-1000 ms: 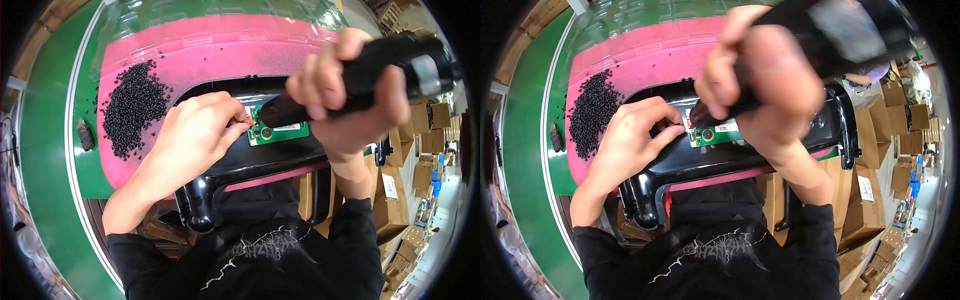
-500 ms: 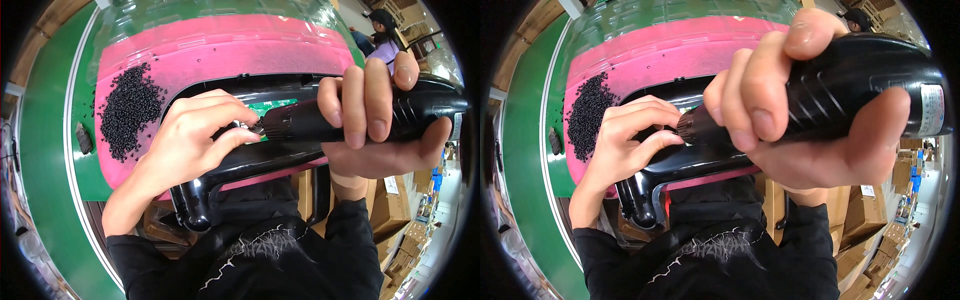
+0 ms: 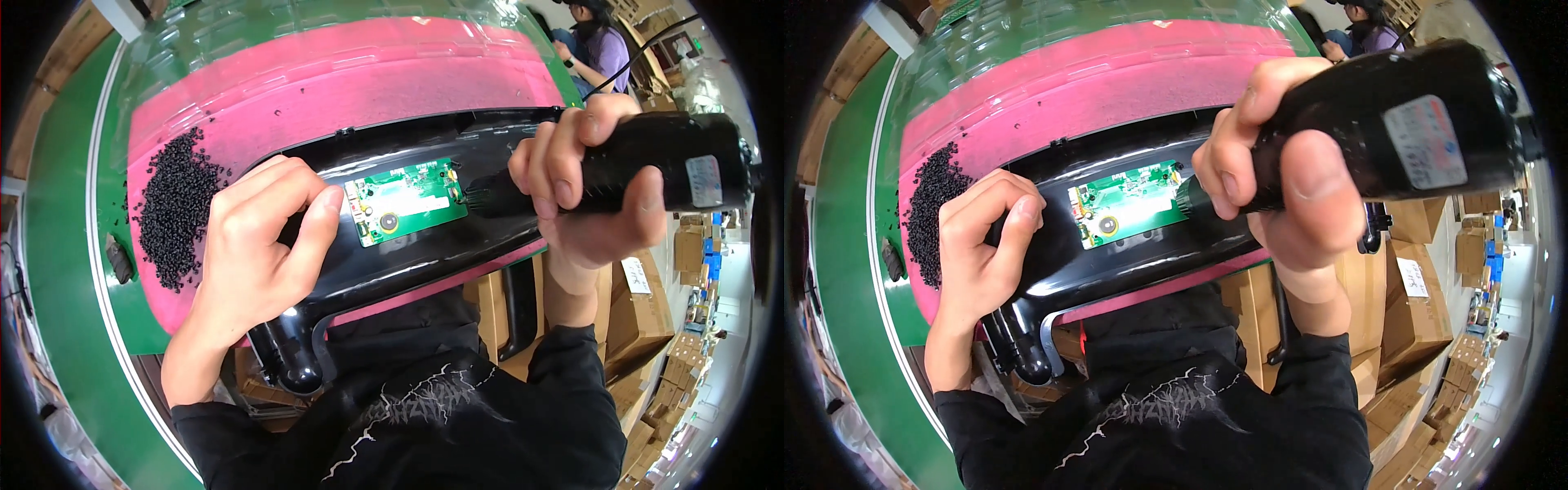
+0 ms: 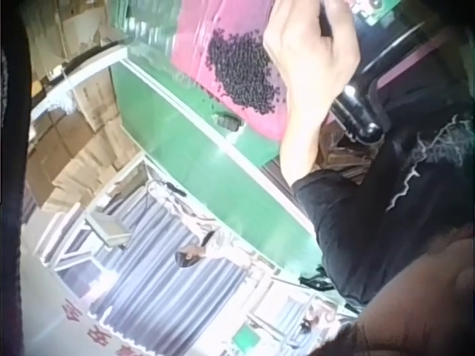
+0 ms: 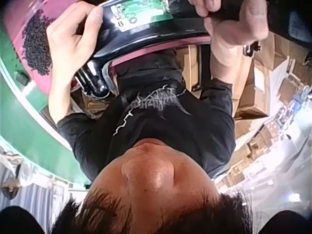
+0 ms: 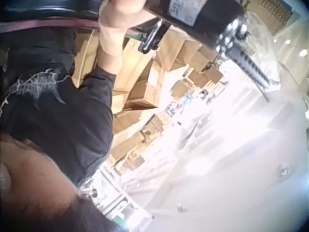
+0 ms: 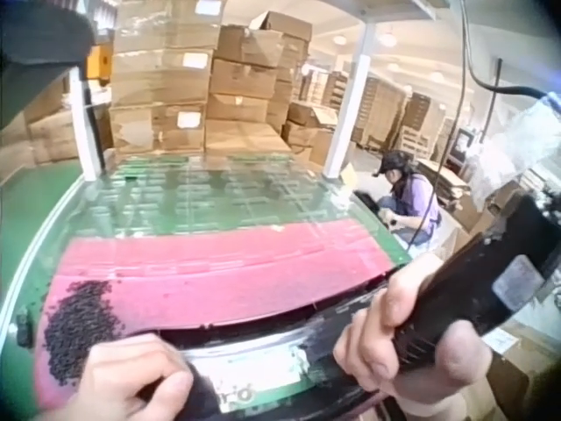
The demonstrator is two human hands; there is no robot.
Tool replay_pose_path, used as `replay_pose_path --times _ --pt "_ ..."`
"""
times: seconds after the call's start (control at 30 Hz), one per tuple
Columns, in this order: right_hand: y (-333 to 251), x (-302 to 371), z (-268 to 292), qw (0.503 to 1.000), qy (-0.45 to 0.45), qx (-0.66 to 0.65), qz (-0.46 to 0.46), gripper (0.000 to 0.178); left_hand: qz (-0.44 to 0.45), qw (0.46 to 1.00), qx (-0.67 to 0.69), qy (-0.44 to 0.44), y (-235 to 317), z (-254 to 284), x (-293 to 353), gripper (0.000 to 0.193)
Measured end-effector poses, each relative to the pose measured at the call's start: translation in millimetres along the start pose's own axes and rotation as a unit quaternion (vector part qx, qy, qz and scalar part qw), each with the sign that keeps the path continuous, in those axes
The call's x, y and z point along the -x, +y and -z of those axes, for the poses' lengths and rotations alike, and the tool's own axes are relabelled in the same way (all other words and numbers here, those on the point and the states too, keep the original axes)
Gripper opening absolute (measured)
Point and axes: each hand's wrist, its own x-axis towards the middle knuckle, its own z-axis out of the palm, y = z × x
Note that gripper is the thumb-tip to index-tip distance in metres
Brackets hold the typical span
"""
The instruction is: Assembling electronic components by placing circuit boards into plastic housings and securing them with an electric screwdriver.
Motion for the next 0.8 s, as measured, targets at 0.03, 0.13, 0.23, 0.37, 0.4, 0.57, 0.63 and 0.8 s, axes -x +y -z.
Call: replay_pose_path --times 0.03,0.13,0.23,0.37,0.4,0.57,0.63,0.8 --pt "4 -1 1 1.0 0.0 0.019 0.004 0.051 0.015 1.0 -0.006 -0.006 0 0 0 0.014" --pt "7 -2 2 1.0 0.008 0.01 0.012 0.05 0.014 1.0 -0.01 -0.025 2 2 -2 0.015" --pt "10 -3 0 1.0 0.002 0.019 0.01 0.05 0.007 0.999 -0.018 -0.029 5 1 -4 0.012" --pt "10 -5 -2 0.999 -0.023 0.03 -0.008 0.05 -0.005 0.999 -0.019 -0.032 2 0 1 0.004" --pt "11 -5 -2 0.999 -0.019 0.049 -0.012 0.051 -0.012 0.999 -0.023 -0.032 1 -2 1 0.001" --pt "5 -6 -9 0.998 -0.04 0.057 -0.006 0.053 -0.021 0.997 -0.017 -0.067 -7 0 0 0.016" --pt "4 -13 -1 0.976 -0.172 -0.129 0.028 0.053 -0.024 0.998 -0.012 -0.062 -6 1 1 0.019" --pt "-18 -15 -30 0.966 -0.178 -0.174 0.068 0.048 -0.047 0.995 0.039 -0.08 -3 -1 -4 0.017"
